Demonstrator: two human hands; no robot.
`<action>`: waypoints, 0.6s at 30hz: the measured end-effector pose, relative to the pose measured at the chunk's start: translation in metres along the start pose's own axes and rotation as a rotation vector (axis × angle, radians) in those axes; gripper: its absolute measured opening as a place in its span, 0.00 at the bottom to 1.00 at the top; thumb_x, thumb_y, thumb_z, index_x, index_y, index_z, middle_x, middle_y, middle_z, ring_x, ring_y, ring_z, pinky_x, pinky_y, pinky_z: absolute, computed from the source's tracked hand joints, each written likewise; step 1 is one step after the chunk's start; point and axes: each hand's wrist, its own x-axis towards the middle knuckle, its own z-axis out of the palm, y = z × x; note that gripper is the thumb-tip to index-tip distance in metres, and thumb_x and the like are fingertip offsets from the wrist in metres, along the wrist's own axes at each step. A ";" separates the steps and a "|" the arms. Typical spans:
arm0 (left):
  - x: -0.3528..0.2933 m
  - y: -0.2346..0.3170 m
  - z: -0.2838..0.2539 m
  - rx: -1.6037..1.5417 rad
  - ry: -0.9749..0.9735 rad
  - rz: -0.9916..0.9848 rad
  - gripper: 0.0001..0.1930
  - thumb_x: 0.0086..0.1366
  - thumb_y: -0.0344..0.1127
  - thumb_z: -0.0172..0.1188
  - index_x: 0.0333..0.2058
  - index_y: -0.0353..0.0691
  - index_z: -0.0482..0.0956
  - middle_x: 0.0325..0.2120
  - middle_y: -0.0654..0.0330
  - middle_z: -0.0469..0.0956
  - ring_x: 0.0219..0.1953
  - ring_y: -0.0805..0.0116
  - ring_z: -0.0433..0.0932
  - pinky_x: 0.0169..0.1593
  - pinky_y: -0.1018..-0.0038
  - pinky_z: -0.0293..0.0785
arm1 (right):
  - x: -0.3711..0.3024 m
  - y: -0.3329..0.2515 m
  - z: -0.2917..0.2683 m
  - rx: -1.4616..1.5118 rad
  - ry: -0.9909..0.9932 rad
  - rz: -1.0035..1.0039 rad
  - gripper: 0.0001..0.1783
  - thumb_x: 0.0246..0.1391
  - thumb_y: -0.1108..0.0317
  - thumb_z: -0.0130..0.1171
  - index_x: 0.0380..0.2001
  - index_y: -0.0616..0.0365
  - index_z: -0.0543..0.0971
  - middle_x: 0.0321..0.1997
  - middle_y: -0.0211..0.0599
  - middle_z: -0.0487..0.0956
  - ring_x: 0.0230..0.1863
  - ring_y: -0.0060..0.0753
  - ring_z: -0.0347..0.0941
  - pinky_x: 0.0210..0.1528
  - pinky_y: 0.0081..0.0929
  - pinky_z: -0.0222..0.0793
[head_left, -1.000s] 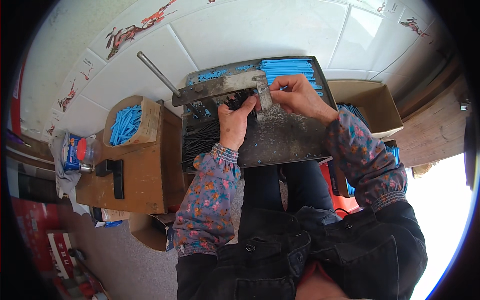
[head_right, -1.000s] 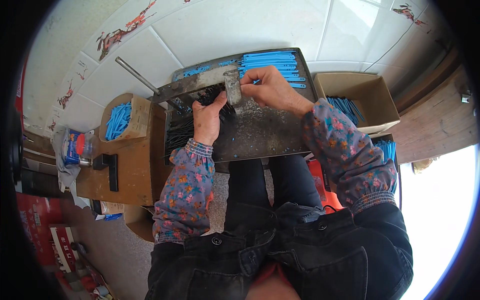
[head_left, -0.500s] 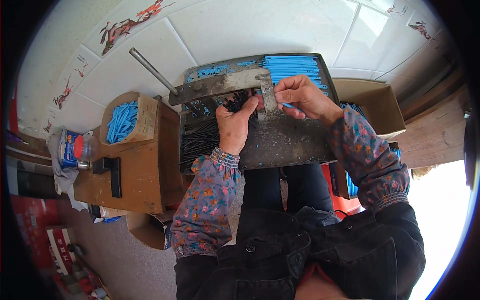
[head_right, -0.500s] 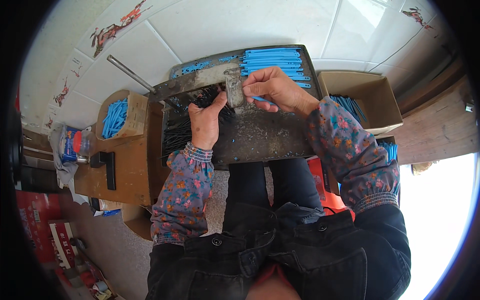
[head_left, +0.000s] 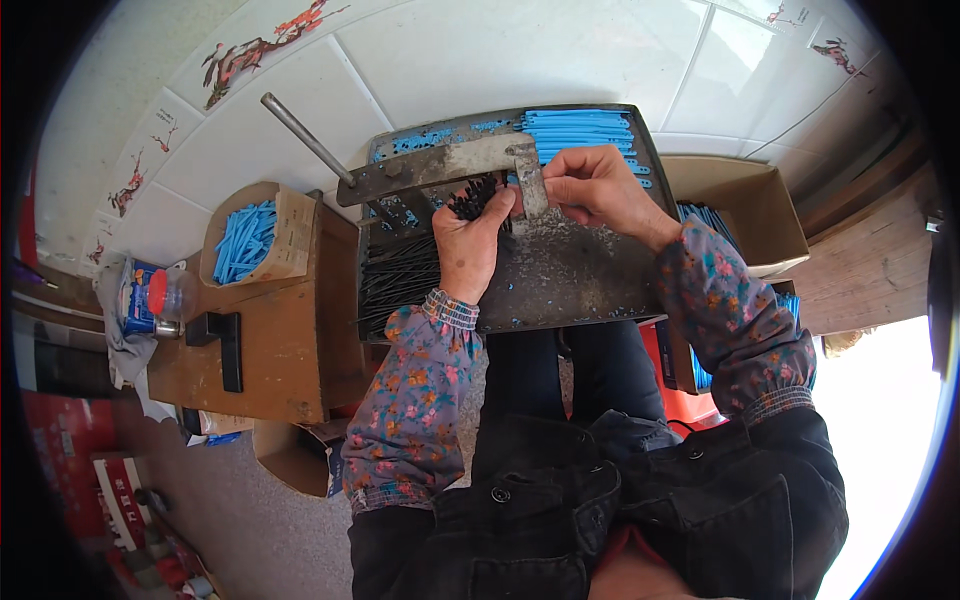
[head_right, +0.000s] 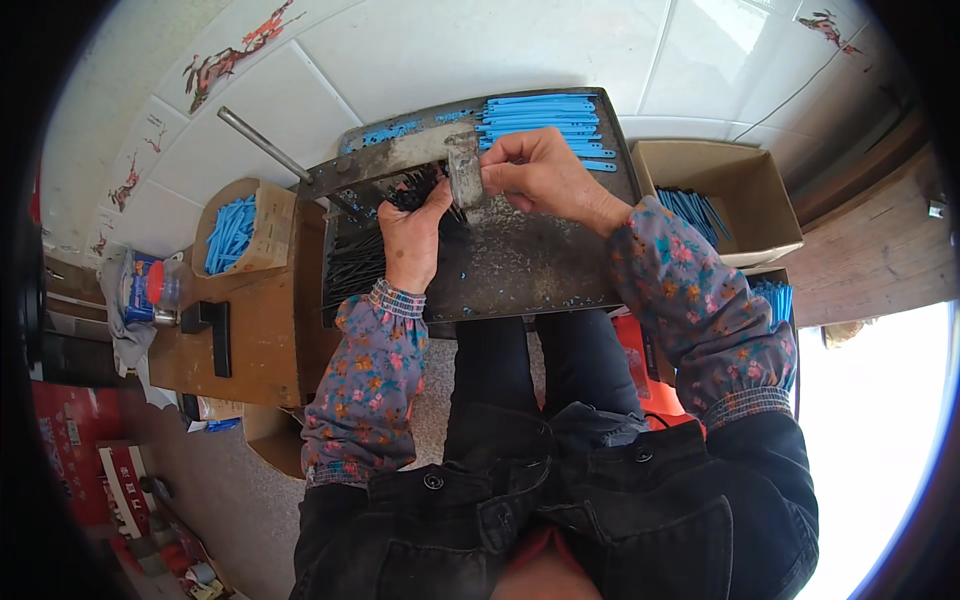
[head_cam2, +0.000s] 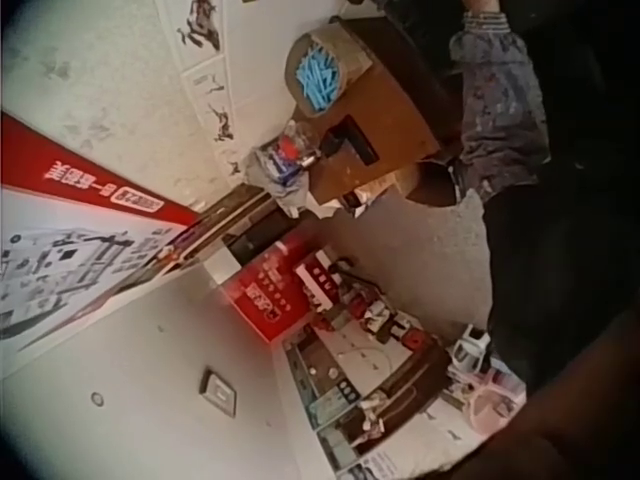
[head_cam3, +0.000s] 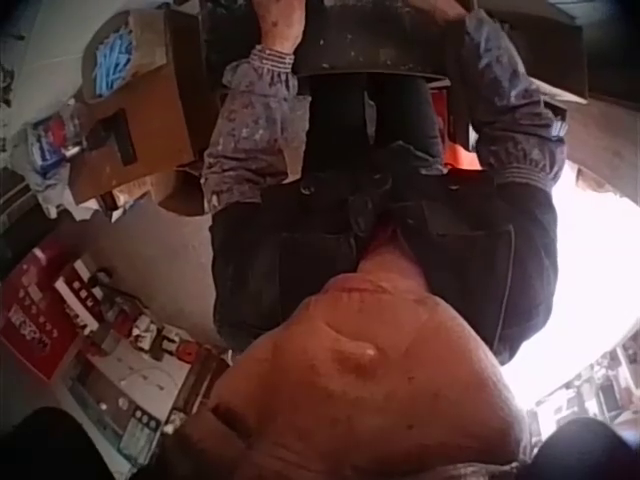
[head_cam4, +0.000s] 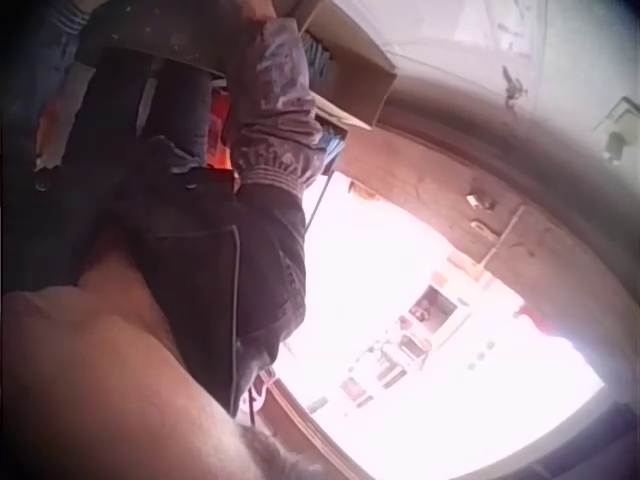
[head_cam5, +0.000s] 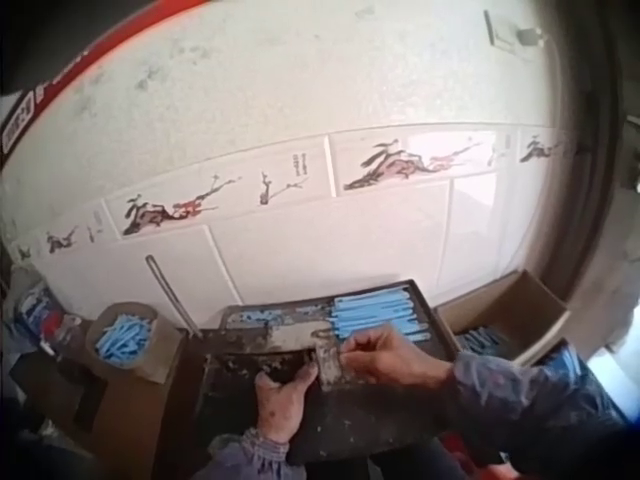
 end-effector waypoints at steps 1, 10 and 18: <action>0.000 -0.001 0.000 0.014 -0.003 0.013 0.06 0.60 0.28 0.63 0.35 0.32 0.80 0.27 0.65 0.80 0.30 0.79 0.76 0.36 0.80 0.73 | 0.001 0.000 0.000 0.001 -0.001 -0.001 0.05 0.51 0.73 0.60 0.26 0.64 0.79 0.21 0.26 0.76 0.22 0.15 0.68 0.24 0.17 0.62; 0.000 0.001 -0.006 0.080 -0.054 0.033 0.07 0.61 0.29 0.62 0.36 0.32 0.80 0.28 0.64 0.80 0.31 0.77 0.77 0.37 0.79 0.74 | 0.005 -0.003 -0.019 -0.509 -0.027 -0.291 0.04 0.53 0.74 0.58 0.27 0.62 0.79 0.19 0.23 0.72 0.21 0.13 0.65 0.22 0.15 0.59; 0.000 0.000 -0.008 0.076 -0.112 -0.029 0.10 0.63 0.31 0.60 0.40 0.30 0.80 0.31 0.63 0.80 0.32 0.75 0.78 0.41 0.77 0.76 | 0.024 0.048 -0.062 -1.240 0.032 -0.683 0.08 0.48 0.69 0.61 0.32 0.61 0.80 0.33 0.40 0.77 0.36 0.41 0.74 0.35 0.33 0.70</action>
